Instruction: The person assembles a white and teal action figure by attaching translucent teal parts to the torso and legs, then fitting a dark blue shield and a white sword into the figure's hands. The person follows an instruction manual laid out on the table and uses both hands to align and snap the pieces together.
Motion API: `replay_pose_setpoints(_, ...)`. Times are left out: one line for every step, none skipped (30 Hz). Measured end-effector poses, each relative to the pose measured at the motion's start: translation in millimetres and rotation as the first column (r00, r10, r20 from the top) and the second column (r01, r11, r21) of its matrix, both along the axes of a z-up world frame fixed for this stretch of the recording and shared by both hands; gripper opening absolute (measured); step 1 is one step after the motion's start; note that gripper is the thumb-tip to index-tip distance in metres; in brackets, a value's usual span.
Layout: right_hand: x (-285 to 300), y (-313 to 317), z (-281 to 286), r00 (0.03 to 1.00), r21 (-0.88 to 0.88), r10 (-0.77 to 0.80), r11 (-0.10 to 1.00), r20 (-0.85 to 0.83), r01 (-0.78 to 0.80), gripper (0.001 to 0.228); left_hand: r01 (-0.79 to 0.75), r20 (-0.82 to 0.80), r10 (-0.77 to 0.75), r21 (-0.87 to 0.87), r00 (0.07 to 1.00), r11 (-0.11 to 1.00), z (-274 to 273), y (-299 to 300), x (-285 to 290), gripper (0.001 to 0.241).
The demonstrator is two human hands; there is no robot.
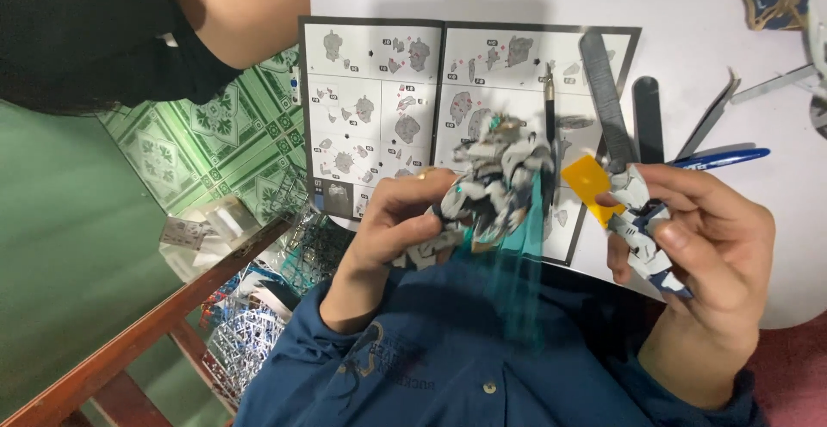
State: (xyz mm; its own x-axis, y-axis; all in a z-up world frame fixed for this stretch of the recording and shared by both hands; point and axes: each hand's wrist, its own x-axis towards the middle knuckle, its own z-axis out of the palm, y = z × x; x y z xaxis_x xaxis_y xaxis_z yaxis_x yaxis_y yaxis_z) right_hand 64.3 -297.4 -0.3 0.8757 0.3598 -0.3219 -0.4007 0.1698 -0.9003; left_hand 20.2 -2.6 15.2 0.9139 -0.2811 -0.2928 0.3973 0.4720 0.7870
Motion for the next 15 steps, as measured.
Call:
replay_pose_setpoints(-2,1,4,1.000,-0.004,0.000,1.000,0.006,0.001,0.047,0.001,0.006,0.000,-0.004,1.000,1.000,5,-5,1,0.036)
replay_pose_setpoints(-3,2,7,1.000,-0.019,-0.014,1.000,0.014,0.015,0.049,-0.045,0.034,0.041,0.127,0.999,0.991,9,-9,2,0.037)
replay_pose_setpoints(-5,3,11,0.999,-0.035,-0.028,0.999,0.025,0.029,0.050,-0.095,0.069,0.080,0.253,0.994,0.963,14,-13,3,0.040)
replay_pose_setpoints(-7,7,15,0.999,-0.041,-0.028,0.999,0.032,0.030,0.050,-0.097,0.076,0.080,0.246,0.994,0.964,15,-16,4,0.040)
replay_pose_setpoints(-10,10,19,0.995,-0.108,-0.041,0.993,0.095,0.051,0.049,-0.144,0.110,0.114,0.329,0.987,0.933,15,-19,3,0.040)
replay_pose_setpoints(-13,14,22,0.986,-0.172,-0.050,0.982,0.158,0.077,0.049,-0.192,0.147,0.144,0.407,0.979,0.893,15,-22,3,0.040)
replay_pose_setpoints(-19,23,28,0.986,-0.179,-0.049,0.981,0.162,0.078,0.049,-0.194,0.150,0.144,0.399,0.978,0.896,14,-24,3,0.040)
replay_pose_setpoints(-24,33,34,0.973,-0.289,-0.057,0.950,0.226,0.123,0.048,-0.219,0.201,0.138,0.469,0.970,0.856,13,-25,3,0.041)
replay_pose_setpoints(-29,43,40,0.955,-0.389,-0.058,0.905,0.291,0.174,0.056,-0.247,0.254,0.125,0.534,0.959,0.808,12,-26,4,0.042)
replay_pose_setpoints(-26,50,45,0.953,-0.394,-0.058,0.902,0.297,0.178,0.056,-0.249,0.259,0.125,0.528,0.958,0.812,10,-28,5,0.042)
replay_pose_setpoints(-24,58,51,0.915,-0.473,0.046,0.866,0.400,0.163,0.045,-0.266,0.281,0.117,0.581,0.953,0.770,10,-30,4,0.042)
replay_pose_setpoints(-22,66,56,0.861,-0.549,0.159,0.821,0.484,0.158,0.046,-0.282,0.302,0.107,0.630,0.947,0.723,10,-31,3,0.042)
replay_pose_setpoints(-21,71,56,0.863,-0.552,0.158,0.819,0.480,0.158,0.046,-0.278,0.299,0.105,0.629,0.949,0.726,10,-33,1,0.042)
replay_pose_setpoints(-20,76,55,0.916,-0.475,0.122,0.876,0.382,0.081,0.044,-0.299,0.320,0.108,0.639,0.941,0.709,11,-35,-1,0.042)
replay_pose_setpoints(-17,80,55,0.955,-0.382,0.098,0.924,0.280,0.018,0.043,-0.325,0.349,0.111,0.647,0.931,0.690,11,-36,0,0.042)
